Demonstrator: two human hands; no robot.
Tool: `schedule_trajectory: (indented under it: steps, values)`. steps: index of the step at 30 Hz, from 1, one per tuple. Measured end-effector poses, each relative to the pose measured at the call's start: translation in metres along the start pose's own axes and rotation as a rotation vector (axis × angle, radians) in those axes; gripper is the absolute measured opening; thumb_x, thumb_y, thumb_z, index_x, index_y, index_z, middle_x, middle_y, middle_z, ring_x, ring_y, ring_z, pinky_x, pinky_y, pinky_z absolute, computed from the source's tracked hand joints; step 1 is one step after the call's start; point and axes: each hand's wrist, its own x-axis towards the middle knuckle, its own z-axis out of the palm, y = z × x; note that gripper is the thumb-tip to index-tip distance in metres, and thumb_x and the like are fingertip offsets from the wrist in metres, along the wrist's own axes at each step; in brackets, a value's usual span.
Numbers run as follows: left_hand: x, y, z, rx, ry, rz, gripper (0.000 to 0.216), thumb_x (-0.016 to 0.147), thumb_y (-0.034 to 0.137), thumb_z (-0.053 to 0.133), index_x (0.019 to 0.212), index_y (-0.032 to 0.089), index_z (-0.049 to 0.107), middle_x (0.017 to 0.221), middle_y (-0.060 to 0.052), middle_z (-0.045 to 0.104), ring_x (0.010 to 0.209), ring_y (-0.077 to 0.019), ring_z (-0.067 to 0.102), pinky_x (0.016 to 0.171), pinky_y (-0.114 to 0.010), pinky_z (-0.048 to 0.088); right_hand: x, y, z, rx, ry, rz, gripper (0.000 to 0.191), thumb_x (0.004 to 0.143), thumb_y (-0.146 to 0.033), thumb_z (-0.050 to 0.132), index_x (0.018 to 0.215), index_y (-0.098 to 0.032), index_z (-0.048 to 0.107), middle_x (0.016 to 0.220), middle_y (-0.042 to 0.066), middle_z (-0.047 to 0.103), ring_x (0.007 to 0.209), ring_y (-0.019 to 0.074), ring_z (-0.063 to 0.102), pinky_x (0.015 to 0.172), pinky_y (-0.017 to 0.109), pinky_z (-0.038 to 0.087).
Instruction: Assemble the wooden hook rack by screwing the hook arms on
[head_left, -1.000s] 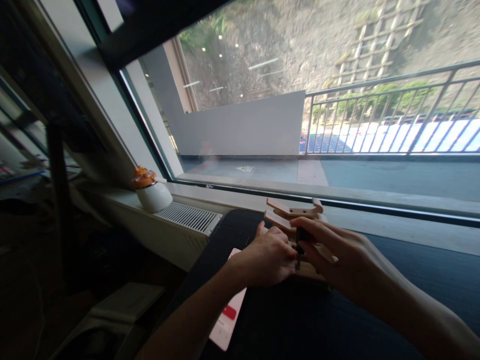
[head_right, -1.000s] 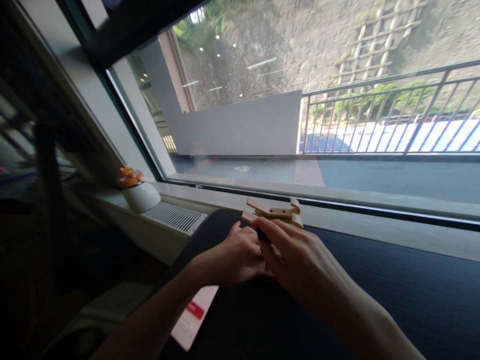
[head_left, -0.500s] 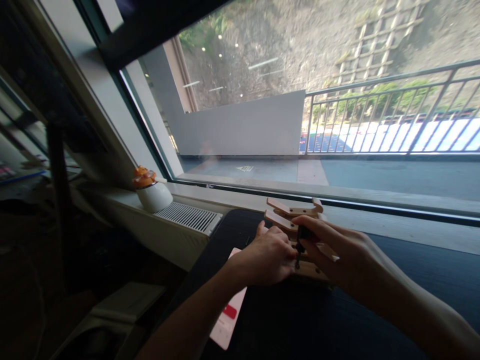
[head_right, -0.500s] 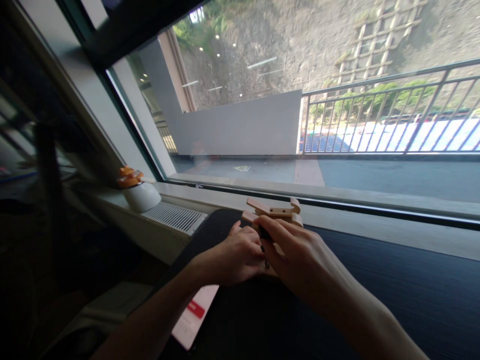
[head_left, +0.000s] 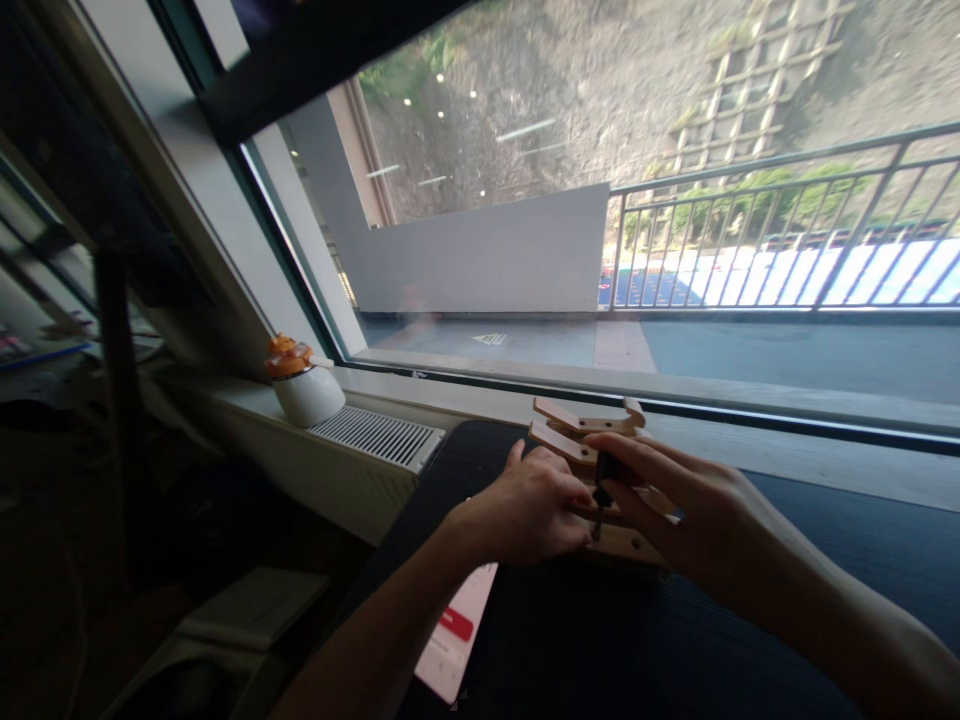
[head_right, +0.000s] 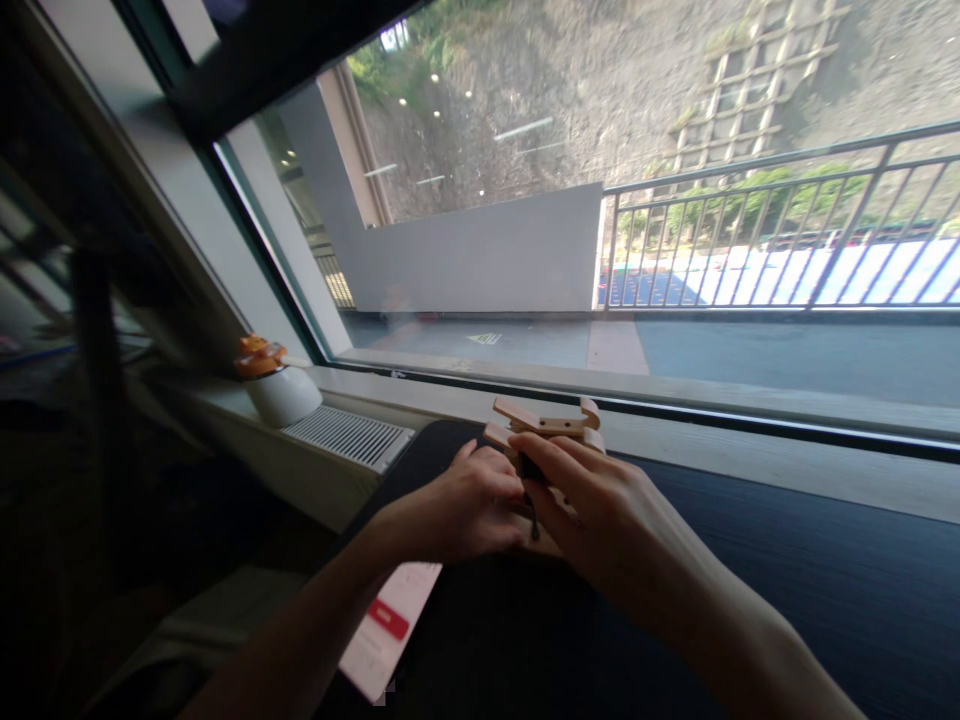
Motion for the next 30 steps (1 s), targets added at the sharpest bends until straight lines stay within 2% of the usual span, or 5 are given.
schedule_trajectory:
  steps: [6, 12, 16, 20, 30]
  values:
    - [0.000, 0.001, -0.005, -0.117, 0.081, -0.009, 0.012, 0.080, 0.025, 0.079, 0.088, 0.020, 0.071, 0.096, 0.000, 0.071, 0.109, -0.0224, 0.061, 0.113, -0.046, 0.030, 0.000, 0.002, -0.005, 0.019, -0.025, -0.021, 0.036, 0.097, -0.016, 0.053, 0.130, -0.022, 0.064, 0.126, 0.012, 0.073, 0.110, 0.0248, 0.072, 0.087, 0.030, 0.060]
    - [0.004, 0.006, -0.005, -0.231, 0.166, -0.015, 0.019, 0.080, 0.032, 0.080, 0.082, 0.018, 0.068, 0.091, -0.001, 0.072, 0.097, -0.0201, 0.064, 0.104, -0.039, 0.039, 0.001, 0.004, -0.007, 0.004, -0.034, 0.011, 0.032, 0.098, -0.018, 0.053, 0.127, -0.024, 0.064, 0.115, 0.008, 0.077, 0.097, 0.0221, 0.076, 0.081, 0.029, 0.061]
    - [0.006, 0.008, -0.002, -0.232, 0.201, -0.006, 0.015, 0.084, 0.029, 0.078, 0.077, 0.018, 0.068, 0.083, 0.001, 0.071, 0.090, -0.0179, 0.065, 0.101, -0.037, 0.041, 0.003, 0.003, -0.009, 0.005, -0.042, -0.019, 0.030, 0.098, -0.018, 0.052, 0.125, -0.024, 0.065, 0.120, 0.009, 0.076, 0.103, 0.0225, 0.074, 0.084, 0.030, 0.060]
    - [0.008, 0.010, -0.003, -0.227, 0.202, -0.027, 0.019, 0.082, 0.027, 0.079, 0.070, 0.017, 0.067, 0.078, 0.001, 0.070, 0.086, -0.0169, 0.064, 0.095, -0.033, 0.044, 0.006, 0.002, -0.010, 0.031, -0.022, -0.044, 0.032, 0.099, -0.016, 0.051, 0.126, -0.024, 0.066, 0.122, 0.010, 0.075, 0.106, 0.0226, 0.074, 0.085, 0.030, 0.060]
    - [0.009, 0.013, -0.005, -0.257, 0.141, -0.025, 0.011, 0.086, 0.025, 0.071, 0.079, 0.018, 0.072, 0.076, 0.002, 0.071, 0.078, -0.0159, 0.063, 0.095, -0.033, 0.045, 0.008, 0.005, -0.004, 0.071, -0.006, 0.071, 0.025, 0.095, -0.020, 0.059, 0.118, -0.023, 0.069, 0.114, 0.008, 0.077, 0.097, 0.0215, 0.075, 0.076, 0.027, 0.060]
